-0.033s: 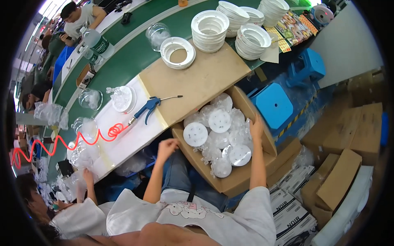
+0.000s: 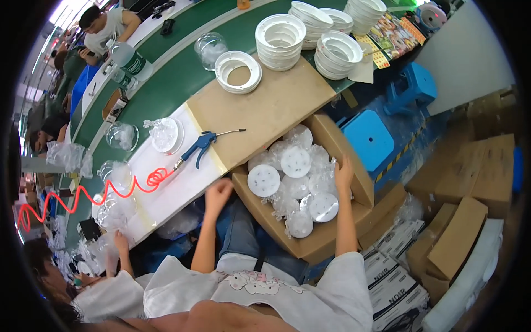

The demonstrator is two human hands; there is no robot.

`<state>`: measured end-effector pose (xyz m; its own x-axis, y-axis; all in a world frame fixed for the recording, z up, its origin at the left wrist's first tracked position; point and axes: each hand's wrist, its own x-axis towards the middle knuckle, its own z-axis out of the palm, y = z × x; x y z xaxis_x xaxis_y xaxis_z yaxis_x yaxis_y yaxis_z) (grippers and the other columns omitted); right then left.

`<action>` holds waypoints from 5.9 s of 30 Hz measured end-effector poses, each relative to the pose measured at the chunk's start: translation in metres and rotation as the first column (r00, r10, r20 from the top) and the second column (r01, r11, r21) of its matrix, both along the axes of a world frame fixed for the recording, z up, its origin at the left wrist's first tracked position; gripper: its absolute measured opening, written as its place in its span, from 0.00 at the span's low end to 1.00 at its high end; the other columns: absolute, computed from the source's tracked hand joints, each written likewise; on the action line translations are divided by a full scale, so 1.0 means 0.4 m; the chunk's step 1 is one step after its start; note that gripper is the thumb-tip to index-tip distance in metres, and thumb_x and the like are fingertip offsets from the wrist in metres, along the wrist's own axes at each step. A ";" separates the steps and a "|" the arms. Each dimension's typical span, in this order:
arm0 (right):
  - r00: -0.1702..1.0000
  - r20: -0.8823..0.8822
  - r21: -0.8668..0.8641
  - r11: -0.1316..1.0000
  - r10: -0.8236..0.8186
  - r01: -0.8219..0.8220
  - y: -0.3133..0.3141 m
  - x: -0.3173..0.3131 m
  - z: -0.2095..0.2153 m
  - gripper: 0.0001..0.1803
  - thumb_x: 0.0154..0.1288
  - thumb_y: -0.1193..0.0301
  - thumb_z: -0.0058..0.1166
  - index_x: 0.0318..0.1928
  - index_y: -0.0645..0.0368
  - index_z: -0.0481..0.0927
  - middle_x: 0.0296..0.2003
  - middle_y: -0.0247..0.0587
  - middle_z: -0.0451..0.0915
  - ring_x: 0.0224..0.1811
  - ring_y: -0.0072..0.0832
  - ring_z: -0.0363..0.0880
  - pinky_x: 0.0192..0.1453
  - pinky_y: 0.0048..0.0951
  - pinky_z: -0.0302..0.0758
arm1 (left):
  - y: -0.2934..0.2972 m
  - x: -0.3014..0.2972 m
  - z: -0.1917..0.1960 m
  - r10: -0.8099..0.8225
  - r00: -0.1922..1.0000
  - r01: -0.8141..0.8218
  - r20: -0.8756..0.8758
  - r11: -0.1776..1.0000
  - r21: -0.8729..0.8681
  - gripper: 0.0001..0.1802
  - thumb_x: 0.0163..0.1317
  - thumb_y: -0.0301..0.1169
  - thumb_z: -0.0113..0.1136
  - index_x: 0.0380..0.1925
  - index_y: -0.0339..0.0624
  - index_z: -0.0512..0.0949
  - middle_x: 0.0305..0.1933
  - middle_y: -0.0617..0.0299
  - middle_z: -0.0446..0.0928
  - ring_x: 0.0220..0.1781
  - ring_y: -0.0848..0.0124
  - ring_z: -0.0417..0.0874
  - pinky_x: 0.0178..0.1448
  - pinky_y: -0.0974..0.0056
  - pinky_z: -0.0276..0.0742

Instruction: Clean and assemble plastic lighting components using an air duster and scissors at a factory workbench.

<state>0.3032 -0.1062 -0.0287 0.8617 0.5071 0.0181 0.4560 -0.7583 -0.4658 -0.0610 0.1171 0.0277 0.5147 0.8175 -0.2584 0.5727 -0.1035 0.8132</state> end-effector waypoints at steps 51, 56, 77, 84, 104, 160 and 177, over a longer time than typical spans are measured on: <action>0.488 -0.800 0.586 0.277 0.348 0.762 -0.314 -0.494 0.136 0.08 0.58 0.72 0.45 0.37 0.62 0.68 0.23 0.43 0.71 0.28 0.32 0.72 0.40 0.33 0.71 | -0.546 -0.365 -0.336 -0.843 0.221 0.811 -0.490 0.438 -0.388 0.16 0.54 0.38 0.49 0.35 0.39 0.80 0.36 0.43 0.78 0.37 0.51 0.80 0.41 0.49 0.75; 0.281 -0.874 0.424 0.338 0.397 0.840 -0.297 -0.554 0.141 0.12 0.56 0.71 0.46 0.40 0.64 0.67 0.24 0.47 0.71 0.28 0.35 0.72 0.43 0.40 0.72 | -0.720 -0.272 -0.645 -0.815 0.378 0.915 -0.438 0.402 0.041 0.26 0.54 0.44 0.52 0.53 0.48 0.69 0.55 0.53 0.71 0.46 0.52 0.78 0.47 0.50 0.72; -0.308 -0.455 0.077 0.381 0.836 0.921 -0.109 -0.775 -0.005 0.21 0.60 0.68 0.48 0.53 0.64 0.67 0.58 0.59 0.64 0.64 0.42 0.59 0.68 0.39 0.54 | -0.349 -0.135 -0.667 -0.986 0.010 0.922 -0.167 0.074 -0.381 0.22 0.58 0.43 0.50 0.50 0.45 0.73 0.50 0.51 0.74 0.47 0.53 0.77 0.51 0.54 0.71; 0.026 -0.553 0.515 0.316 0.833 0.797 -0.075 -0.849 -0.069 0.24 0.59 0.74 0.51 0.56 0.62 0.63 0.54 0.50 0.69 0.54 0.29 0.68 0.58 0.30 0.63 | -0.272 -0.157 -0.573 -0.995 0.000 0.875 -0.098 0.047 -0.482 0.21 0.59 0.43 0.50 0.49 0.43 0.74 0.49 0.50 0.75 0.47 0.53 0.77 0.51 0.55 0.71; 0.586 -0.756 0.635 0.545 0.291 0.548 -0.338 -0.875 0.016 0.18 0.53 0.75 0.50 0.46 0.62 0.67 0.36 0.40 0.74 0.42 0.28 0.76 0.49 0.28 0.70 | -0.119 0.435 -0.364 -0.530 0.623 0.741 -0.576 0.165 0.650 0.47 0.39 0.39 0.69 0.63 0.55 0.57 0.66 0.48 0.53 0.68 0.48 0.51 0.58 0.29 0.53; 0.724 -0.685 0.428 0.847 0.076 0.315 -0.251 -0.887 -0.023 0.11 0.49 0.71 0.54 0.33 0.62 0.70 0.23 0.36 0.74 0.27 0.23 0.75 0.33 0.25 0.71 | -0.191 0.416 -0.395 0.308 0.773 0.498 0.555 0.249 -0.831 0.44 0.54 0.70 0.29 0.61 0.50 0.62 0.63 0.59 0.64 0.63 0.57 0.64 0.65 0.48 0.60; 0.756 -0.643 0.418 0.884 0.125 0.210 -0.237 -0.855 -0.013 0.13 0.45 0.66 0.54 0.31 0.60 0.73 0.20 0.45 0.74 0.25 0.37 0.75 0.32 0.34 0.70 | -0.192 0.413 -0.381 0.372 0.768 0.466 0.521 0.233 -0.854 0.35 0.63 0.61 0.27 0.60 0.49 0.64 0.61 0.59 0.67 0.61 0.57 0.67 0.64 0.48 0.61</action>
<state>-0.0389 -0.2011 -0.0337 0.7691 0.5473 -0.3301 -0.1036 -0.4030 -0.9093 0.1044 0.0402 -0.1249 0.8897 0.1499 -0.4312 0.0347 0.9196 0.3913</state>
